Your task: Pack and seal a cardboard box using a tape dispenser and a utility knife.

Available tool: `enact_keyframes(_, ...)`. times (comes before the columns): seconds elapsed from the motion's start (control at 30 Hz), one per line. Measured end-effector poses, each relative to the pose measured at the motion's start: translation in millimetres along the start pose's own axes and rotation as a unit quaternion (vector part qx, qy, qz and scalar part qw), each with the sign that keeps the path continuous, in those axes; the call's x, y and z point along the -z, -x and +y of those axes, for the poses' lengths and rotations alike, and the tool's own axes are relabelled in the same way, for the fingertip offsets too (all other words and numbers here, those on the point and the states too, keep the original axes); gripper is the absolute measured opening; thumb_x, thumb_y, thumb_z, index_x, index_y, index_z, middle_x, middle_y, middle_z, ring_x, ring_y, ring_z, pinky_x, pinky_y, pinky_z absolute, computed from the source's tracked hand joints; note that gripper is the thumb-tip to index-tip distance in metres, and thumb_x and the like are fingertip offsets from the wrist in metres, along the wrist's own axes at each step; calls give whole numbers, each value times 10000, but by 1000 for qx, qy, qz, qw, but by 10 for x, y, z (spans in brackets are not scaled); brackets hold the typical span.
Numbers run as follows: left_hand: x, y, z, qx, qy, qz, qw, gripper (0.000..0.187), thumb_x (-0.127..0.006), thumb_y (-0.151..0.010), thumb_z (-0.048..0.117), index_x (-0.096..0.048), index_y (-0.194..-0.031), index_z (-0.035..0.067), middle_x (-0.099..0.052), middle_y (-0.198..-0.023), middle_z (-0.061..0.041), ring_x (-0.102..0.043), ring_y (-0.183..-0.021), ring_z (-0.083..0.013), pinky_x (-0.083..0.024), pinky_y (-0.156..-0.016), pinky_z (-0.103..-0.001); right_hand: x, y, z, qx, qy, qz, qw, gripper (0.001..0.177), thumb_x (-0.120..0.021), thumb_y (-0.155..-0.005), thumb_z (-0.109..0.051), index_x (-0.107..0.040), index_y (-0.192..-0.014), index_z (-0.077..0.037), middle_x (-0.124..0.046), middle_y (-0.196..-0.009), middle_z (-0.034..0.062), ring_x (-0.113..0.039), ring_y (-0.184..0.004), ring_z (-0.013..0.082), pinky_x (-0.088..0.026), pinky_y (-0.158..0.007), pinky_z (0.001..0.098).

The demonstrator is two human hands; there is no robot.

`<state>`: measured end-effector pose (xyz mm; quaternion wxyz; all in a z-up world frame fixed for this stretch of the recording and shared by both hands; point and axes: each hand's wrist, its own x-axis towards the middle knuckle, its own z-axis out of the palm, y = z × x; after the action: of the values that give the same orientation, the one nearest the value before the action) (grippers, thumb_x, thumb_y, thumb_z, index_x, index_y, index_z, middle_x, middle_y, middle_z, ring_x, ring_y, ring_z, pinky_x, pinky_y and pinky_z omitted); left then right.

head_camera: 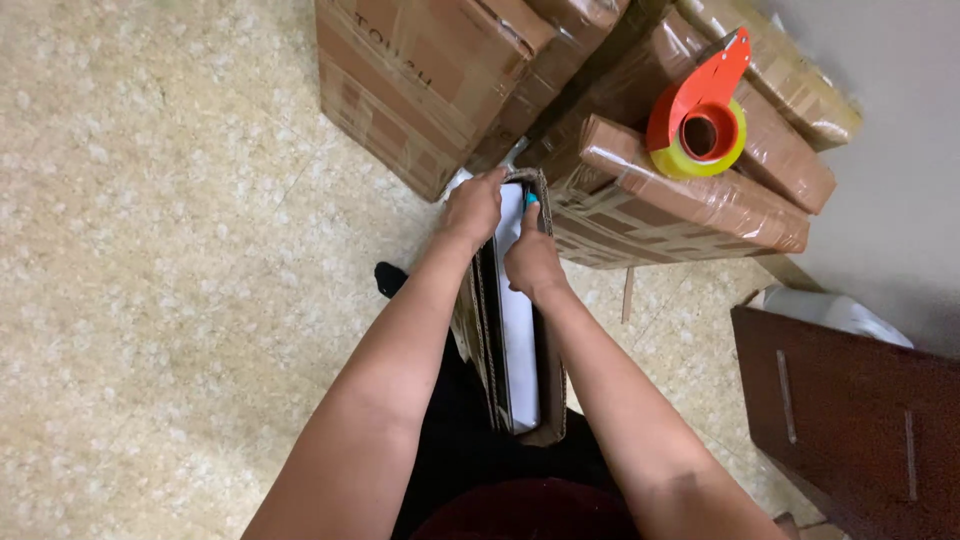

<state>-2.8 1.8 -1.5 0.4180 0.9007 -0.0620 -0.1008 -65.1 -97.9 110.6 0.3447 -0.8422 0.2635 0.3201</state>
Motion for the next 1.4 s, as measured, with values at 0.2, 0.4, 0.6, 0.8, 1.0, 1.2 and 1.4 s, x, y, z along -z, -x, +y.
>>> enact_keyframes(0.2, 86, 168, 21, 67, -11, -69, 995, 663, -582, -955, 131, -382, -1580, 231, -557, -1436, -198, -587, -1228, -418, -493, -1020, -481, 201, 341, 17, 21, 67, -23, 997, 846, -431, -853, 23, -98, -1629, -32, -717, -964, 370, -746, -814, 426, -590, -777, 487)
enact_keyframes(0.4, 309, 1583, 444, 238, 29, -79, 968, 1105, -764, -888, 231, 54, -1627, 159, 14, -1669, -280, -233, -1488, -463, -351, -1170, -454, 167, 1118, 1460, 254, 77, 69, 962, 806, -483, -930, -4, -101, -1639, -37, -616, -1213, 398, -644, -1028, 537, -526, -874, 543)
enact_keyframes(0.6, -48, 3019, 629, -26, -126, -184, 974, 620, -681, -951, 376, -485, -1457, 77, -77, -1686, -284, -115, -1566, -459, -223, -1229, -517, -123, 1281, 2437, 70, -83, 55, 993, 743, -435, -1011, -72, -63, -1653, -108, -701, -985, 258, -713, -855, 380, -567, -795, 454)
enact_keyframes(0.8, -139, 3264, 865, -198, -277, -428, 838, 860, -577, -914, 657, -526, -1410, -44, -451, -1458, -251, -144, -1525, -430, -21, -1265, -532, -580, 1441, 3139, 192, -107, 146, 965, 727, -498, -1031, -34, -104, -1640, -81, -601, -1264, 253, -672, -970, 310, -602, -798, 409)
enact_keyframes(1.0, -341, 3272, 1142, -165, -252, -327, 896, 732, -684, -836, 650, -710, -1140, -16, -720, -1095, -177, -571, -1260, -339, -123, -1303, -481, -814, 1574, 3133, 114, -305, 133, 936, 696, -429, -1031, 13, -154, -1649, -152, -603, -1193, 138, -686, -981, 213, -655, -815, 380)
enact_keyframes(1.2, -1161, 3845, 121, -84, -222, -220, 946, 149, -612, -961, 172, -730, -941, 82, -752, -951, -128, -721, -931, -302, -507, -939, -459, -1059, 1683, 3041, 136, -358, 76, 921, 689, -438, -1015, 12, -169, -1626, -160, -593, -1060, 99, -696, -933, 186, -641, -823, 353)
enact_keyframes(1.4, -763, 4061, 40, -57, -167, -134, 975, 177, -619, -926, 166, -688, -861, 17, -732, -844, -188, -713, -821, -362, -522, -808, -482, -587, 2134, 3276, 309, -78, 115, 941, 592, -590, -986, -101, -389, -1543, -106, -625, -1047, 146, -668, -888, 312, -551, -795, 408)
